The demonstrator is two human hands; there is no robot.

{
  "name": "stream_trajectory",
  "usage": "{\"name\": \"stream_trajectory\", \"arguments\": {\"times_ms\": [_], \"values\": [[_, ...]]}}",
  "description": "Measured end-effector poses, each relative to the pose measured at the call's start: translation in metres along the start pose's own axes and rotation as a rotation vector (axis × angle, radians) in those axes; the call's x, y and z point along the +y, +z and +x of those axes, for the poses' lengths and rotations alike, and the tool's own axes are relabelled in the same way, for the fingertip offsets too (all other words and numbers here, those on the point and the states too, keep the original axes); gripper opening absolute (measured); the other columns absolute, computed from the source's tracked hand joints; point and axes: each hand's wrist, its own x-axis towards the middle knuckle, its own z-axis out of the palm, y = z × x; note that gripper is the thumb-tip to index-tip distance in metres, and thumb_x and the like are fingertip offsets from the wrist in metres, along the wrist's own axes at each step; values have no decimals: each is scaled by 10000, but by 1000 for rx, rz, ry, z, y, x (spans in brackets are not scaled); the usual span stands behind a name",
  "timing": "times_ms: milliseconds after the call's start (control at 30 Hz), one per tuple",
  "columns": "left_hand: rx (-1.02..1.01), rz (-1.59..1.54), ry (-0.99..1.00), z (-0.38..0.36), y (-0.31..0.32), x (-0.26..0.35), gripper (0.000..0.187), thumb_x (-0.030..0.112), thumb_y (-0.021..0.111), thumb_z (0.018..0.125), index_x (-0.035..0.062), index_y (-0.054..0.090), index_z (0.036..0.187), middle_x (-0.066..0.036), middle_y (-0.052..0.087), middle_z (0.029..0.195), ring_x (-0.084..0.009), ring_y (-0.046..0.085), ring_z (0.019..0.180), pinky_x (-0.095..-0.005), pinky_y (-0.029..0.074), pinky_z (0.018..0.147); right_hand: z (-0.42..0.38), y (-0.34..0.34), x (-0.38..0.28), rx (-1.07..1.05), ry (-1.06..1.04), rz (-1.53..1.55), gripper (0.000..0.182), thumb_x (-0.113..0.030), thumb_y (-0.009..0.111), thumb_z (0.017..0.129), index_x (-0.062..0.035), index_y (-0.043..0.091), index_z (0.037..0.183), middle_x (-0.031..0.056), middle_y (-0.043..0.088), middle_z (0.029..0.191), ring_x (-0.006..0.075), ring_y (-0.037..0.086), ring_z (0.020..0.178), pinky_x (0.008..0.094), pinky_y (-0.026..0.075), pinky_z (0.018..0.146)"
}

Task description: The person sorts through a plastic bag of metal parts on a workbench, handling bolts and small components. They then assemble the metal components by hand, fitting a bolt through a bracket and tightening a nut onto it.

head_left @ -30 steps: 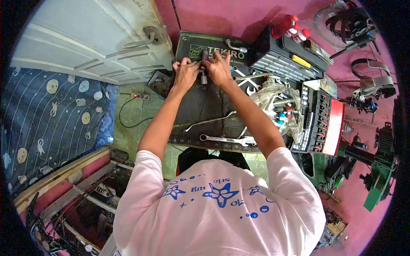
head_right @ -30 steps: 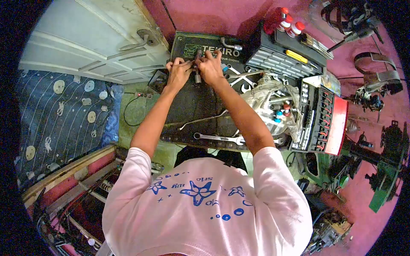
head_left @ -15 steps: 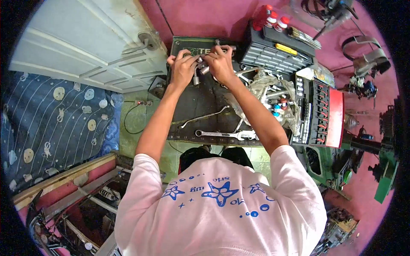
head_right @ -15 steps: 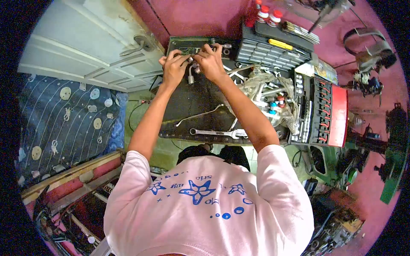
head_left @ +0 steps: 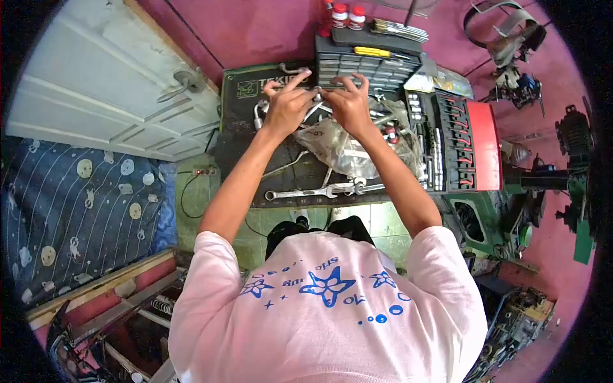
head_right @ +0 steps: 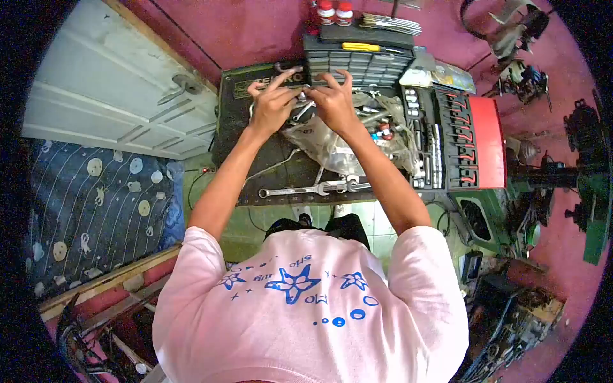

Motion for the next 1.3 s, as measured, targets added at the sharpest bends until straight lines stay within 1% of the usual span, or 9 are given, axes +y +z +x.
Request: {"name": "stream_trajectory", "arguments": {"times_ms": [100,233,500,733,867,933,1067,1133,1300], "values": [[-19,-35,71,8,19,20,189,88,730,824,161,774,993,24,714,851,-125,566,1309,-512,262,910,-21,-20,13,3,12,-32,265,-42,731,708,-151,777,944,-48,729,839,182,616,1112,586,328,1060],[-57,-85,114,14,42,47,199,80,722,825,159,775,1000,22,717,863,-130,554,1324,-513,261,910,-52,-45,26,20,44,-63,191,-64,723,750,-162,774,906,-34,744,829,200,650,1112,574,326,1065],[-151,-127,197,10,94,81,183,97,698,828,155,769,986,14,741,987,-128,522,1359,-507,273,903,-111,-70,53,-39,77,-85,273,-51,704,659,-128,754,917,-17,753,931,226,625,1165,626,312,1078],[-227,-101,164,-7,129,95,175,77,745,812,160,761,965,21,741,1013,-121,510,1373,-505,270,916,-151,-61,69,-156,101,-101,315,-81,727,629,-126,747,940,3,737,994,233,607,1179,633,298,1098],[-254,-113,142,-21,146,95,177,61,740,803,154,754,952,17,737,1009,-129,509,1376,-512,279,913,-167,-52,71,-196,98,-133,293,-87,719,644,-126,740,934,9,726,946,231,609,1171,630,303,1095],[-264,-142,107,-25,145,96,179,23,686,786,131,736,919,2,717,917,-166,560,1321,-538,300,932,-168,-50,68,-161,98,-104,176,-53,695,709,-119,717,871,-4,689,857,215,631,1100,605,328,1081],[-252,-118,102,-28,145,93,194,7,683,776,126,737,919,0,718,915,-182,566,1314,-532,308,935,-169,-36,69,-153,110,-93,143,-74,698,715,-114,699,853,8,686,868,217,631,1089,604,332,1074],[-254,-126,71,-30,141,93,201,-6,681,769,118,737,917,2,728,940,-189,570,1311,-529,313,933,-170,-30,69,-208,107,-97,224,-78,699,675,-118,713,895,12,696,916,235,616,1107,625,310,1082],[-278,-115,6,-36,139,91,253,-19,661,775,122,760,960,-1,745,1022,-216,570,1303,-531,316,949,-168,-25,63,-240,151,-107,223,-81,712,660,-121,717,880,6,697,954,230,604,1113,622,310,1076]]}}
